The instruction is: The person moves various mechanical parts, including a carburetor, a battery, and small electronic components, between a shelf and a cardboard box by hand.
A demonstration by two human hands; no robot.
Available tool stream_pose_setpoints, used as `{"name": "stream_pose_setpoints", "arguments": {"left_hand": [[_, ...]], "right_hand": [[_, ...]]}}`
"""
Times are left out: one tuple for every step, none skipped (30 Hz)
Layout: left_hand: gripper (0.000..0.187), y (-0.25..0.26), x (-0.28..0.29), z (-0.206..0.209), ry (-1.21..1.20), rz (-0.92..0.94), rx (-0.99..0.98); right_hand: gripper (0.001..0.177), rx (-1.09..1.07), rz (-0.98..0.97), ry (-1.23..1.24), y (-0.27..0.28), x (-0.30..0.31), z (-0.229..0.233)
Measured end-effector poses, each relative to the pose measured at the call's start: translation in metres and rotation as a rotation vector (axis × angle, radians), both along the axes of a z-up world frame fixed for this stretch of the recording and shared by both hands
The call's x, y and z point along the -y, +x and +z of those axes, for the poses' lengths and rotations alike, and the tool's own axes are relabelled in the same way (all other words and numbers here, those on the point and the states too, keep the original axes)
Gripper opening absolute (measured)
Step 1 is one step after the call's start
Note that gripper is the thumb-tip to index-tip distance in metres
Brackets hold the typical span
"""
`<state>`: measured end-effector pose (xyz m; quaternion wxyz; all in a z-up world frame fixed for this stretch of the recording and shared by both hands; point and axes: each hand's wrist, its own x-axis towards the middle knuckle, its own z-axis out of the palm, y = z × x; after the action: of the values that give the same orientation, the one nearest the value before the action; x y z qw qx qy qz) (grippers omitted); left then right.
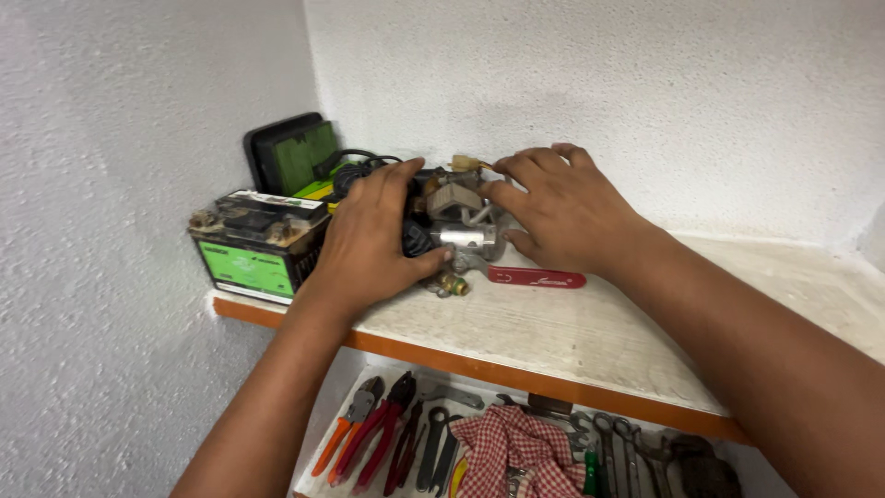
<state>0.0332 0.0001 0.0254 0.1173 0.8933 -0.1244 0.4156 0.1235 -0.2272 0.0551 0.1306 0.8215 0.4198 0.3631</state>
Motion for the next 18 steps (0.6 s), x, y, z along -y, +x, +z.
{"name": "stream_pose_setpoints", "arguments": {"left_hand": [[0.102,-0.001,-0.001,-0.001,0.002,-0.006,0.007],[0.101,-0.001,-0.001,-0.002,-0.001,-0.014,0.014],[0.101,0.000,-0.001,-0.002,0.022,-0.031,0.056],[0.101,0.000,-0.003,-0.002,0.044,-0.042,0.096],[0.102,0.001,-0.003,-0.003,0.065,-0.054,0.136],[0.102,0.000,-0.003,-0.003,0.060,-0.041,0.144],[0.102,0.000,-0.002,-0.004,0.055,-0.029,0.152],[0.102,0.000,-0.002,-0.003,0.052,-0.013,0.163],[0.104,0.000,-0.001,-0.003,0.034,0.014,0.079],[0.107,0.001,0.001,-0.002,0.018,0.039,-0.001],[0.109,0.001,0.002,-0.001,0.002,0.064,-0.082],[0.110,0.001,0.001,0.000,0.010,0.050,-0.063],[0.111,0.001,0.001,0.000,0.018,0.036,-0.044],[0.112,0.001,0.000,-0.001,0.024,0.022,-0.027],[0.113,0.002,-0.001,-0.002,0.029,0.016,0.001],[0.114,0.003,-0.001,-0.003,0.034,0.007,0.028],[0.114,0.004,-0.002,-0.004,0.039,-0.002,0.056],[0.114,0.005,-0.002,-0.005,0.030,0.009,0.049]], "right_hand": [[0.056,0.021,0.044,0.026,0.001,0.000,0.000],[0.058,0.040,0.086,0.047,0.001,0.001,0.000],[0.060,0.060,0.128,0.068,0.002,0.002,0.000],[0.059,0.101,0.180,0.090,0.001,0.004,0.000],[0.059,0.142,0.232,0.112,0.001,0.006,0.000],[0.059,0.182,0.291,0.137,0.000,0.004,0.000],[0.054,0.266,0.331,0.124,0.000,0.004,0.000],[0.050,0.352,0.375,0.113,0.000,0.005,0.003],[0.046,0.439,0.418,0.103,0.000,0.006,0.005],[0.044,0.508,0.451,0.107,0.001,0.008,0.010],[0.043,0.577,0.484,0.111,0.001,0.011,0.015],[0.042,0.648,0.516,0.116,0.001,0.016,0.020],[0.040,0.646,0.522,0.166,0.001,0.021,0.026],[0.039,0.640,0.528,0.215,0.001,0.028,0.031],[0.038,0.634,0.533,0.263,0.001,0.032,0.033],[0.038,0.639,0.535,0.289,0.001,0.035,0.032],[0.039,0.644,0.538,0.315,0.002,0.037,0.030],[0.039,0.615,0.524,0.308,0.004,0.038,0.028]]}}
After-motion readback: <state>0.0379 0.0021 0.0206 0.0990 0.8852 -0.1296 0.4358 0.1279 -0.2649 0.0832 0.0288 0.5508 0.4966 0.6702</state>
